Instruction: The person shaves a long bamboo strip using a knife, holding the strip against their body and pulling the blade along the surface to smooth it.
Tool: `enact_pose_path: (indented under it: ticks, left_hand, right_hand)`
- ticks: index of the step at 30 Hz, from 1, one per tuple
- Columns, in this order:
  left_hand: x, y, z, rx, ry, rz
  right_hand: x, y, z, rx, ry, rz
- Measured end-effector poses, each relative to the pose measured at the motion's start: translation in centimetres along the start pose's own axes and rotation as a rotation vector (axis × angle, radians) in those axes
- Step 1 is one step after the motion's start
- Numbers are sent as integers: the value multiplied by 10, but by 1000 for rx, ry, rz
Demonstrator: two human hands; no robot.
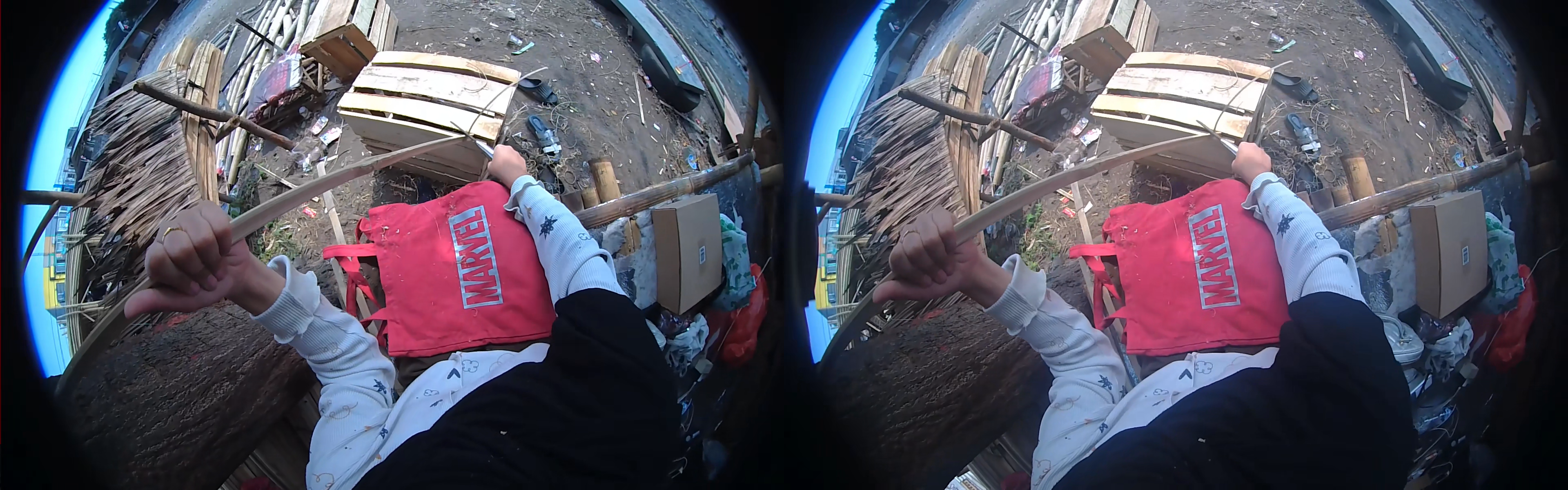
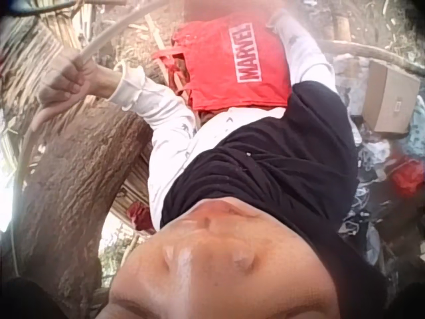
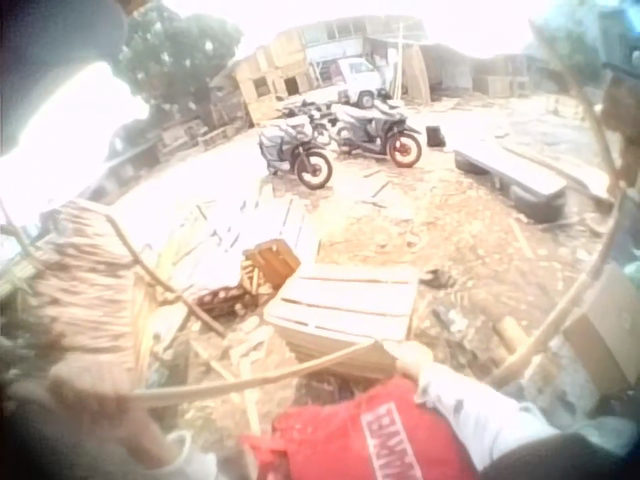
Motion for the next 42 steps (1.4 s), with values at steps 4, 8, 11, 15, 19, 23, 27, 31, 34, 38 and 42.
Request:
enact_pose_path:
  ticks: [4, 8, 11, 15, 19, 23, 27, 31, 34, 38, 42]
  left_hand:
    - [3, 2, -1, -14, 2, -19]
    - [0, -5, -4, -6, -27, -57]
    - [1, -4, -6, -7, -42, -32]
    - [4, 4, -5, 7, -9, -9]
    - [0, -3, 6, -34, -7, -20]
    - [2, 3, -6, 9, -16, -29]
    - [3, 0, 1, 10, -6, -39]
    - [-2, -3, -5, -35, -23, -61]
    - [-3, 0, -8, -35, -27, -49]
    - [-2, -5, 4, -25, -7, -61]
    - [0, -3, -3, -14, -40, -46]
  right_hand:
    - [-4, -15, 15, -39, -125, -73]
    - [-33, -30, 72, 157, -452, -58]
    - [-27, -20, 61, 128, -475, -92]
    - [17, 11, -9, 77, -9, 7]
    - [25, -1, -6, 4, 64, 51]
    - [21, -3, 16, -35, -2, 110]
    - [7, -7, 22, -24, -115, 75]
    - [-23, -20, 55, 225, -360, 22]
    - [-39, -27, 56, 164, -491, 23]
    - [-20, -9, -18, -32, -93, 8]
    - [-15, 0, -13, -13, -87, 12]
Point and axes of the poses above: each hand's wrist, its own x-axis towards the middle knuckle, its own y-axis out of the palm, z = x × y, the point moved 7 cm from there along x, towards the middle knuckle, and after that the axes turned 5 degrees about z, right-handed, at the moved point
